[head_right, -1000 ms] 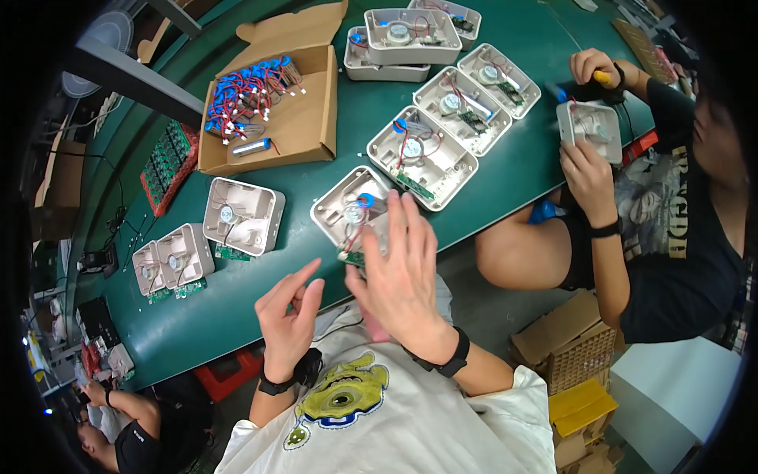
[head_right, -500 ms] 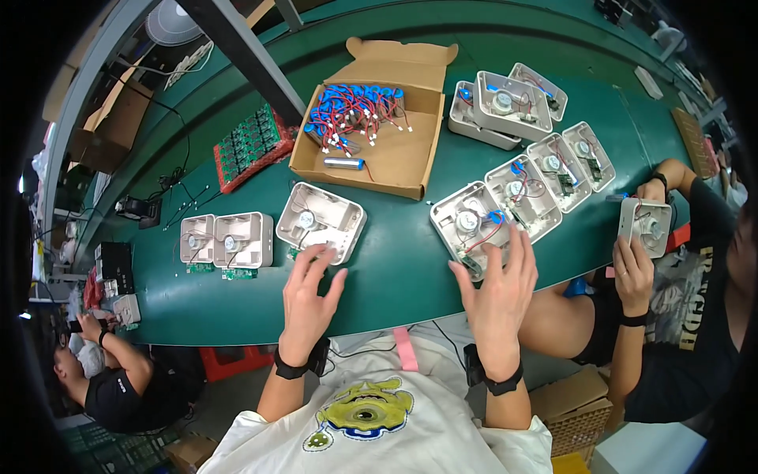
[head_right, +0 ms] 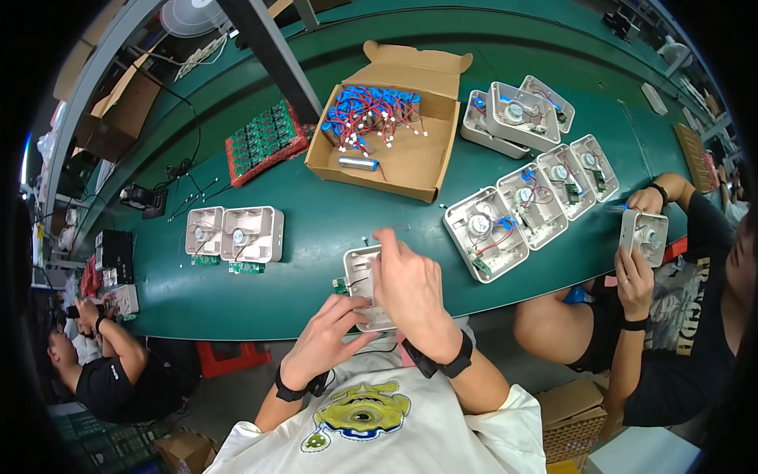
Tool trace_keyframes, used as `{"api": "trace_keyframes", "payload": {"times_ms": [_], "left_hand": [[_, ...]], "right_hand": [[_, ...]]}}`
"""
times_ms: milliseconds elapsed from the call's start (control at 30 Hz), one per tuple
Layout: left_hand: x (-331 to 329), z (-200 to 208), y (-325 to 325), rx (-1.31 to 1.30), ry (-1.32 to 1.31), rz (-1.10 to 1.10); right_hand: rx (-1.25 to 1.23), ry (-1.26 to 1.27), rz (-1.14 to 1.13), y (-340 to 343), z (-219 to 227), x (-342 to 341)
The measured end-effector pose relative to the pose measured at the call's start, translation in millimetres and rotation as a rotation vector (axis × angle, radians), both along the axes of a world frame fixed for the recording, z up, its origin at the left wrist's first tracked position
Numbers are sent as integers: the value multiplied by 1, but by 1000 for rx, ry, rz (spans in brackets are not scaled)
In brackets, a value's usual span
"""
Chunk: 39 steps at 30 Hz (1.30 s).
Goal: The person assembles electronic devices by hand, picking up a battery and a circuit board, connecting their wires, and placing them into a plastic housing. They repeat this process for several units, setting each assembled unit aside on the green workbench.
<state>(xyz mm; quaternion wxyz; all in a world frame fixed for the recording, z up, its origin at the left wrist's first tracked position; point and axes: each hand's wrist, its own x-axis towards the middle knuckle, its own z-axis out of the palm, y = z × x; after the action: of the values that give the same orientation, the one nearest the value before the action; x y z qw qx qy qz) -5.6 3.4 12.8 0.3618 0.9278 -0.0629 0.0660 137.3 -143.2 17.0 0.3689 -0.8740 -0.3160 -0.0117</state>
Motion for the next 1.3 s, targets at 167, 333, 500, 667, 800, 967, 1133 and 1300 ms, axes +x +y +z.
{"api": "trace_keyframes", "payload": {"times_ms": [167,333,500,667,800,967,1133,1300], "left_hand": [[-7,2,4,-89,-107,107],[10,6,12,-241,5,573],[18,-11,15,-459,183,452],[24,-16,13,-550,239,454],[30,-19,10,-531,176,454],[31,-21,7,-536,171,447],[31,-19,6,-576,174,467],[27,-23,2,-642,151,470]], "right_hand": [[214,107,-48,-9,6,1],[623,630,-52,-25,24,0],[772,876,13,-29,33,7],[766,911,34,-35,36,13],[767,906,45,-41,39,12],[737,947,30,-47,43,12],[644,953,43,-48,51,4],[349,538,110,-40,36,-20]]}}
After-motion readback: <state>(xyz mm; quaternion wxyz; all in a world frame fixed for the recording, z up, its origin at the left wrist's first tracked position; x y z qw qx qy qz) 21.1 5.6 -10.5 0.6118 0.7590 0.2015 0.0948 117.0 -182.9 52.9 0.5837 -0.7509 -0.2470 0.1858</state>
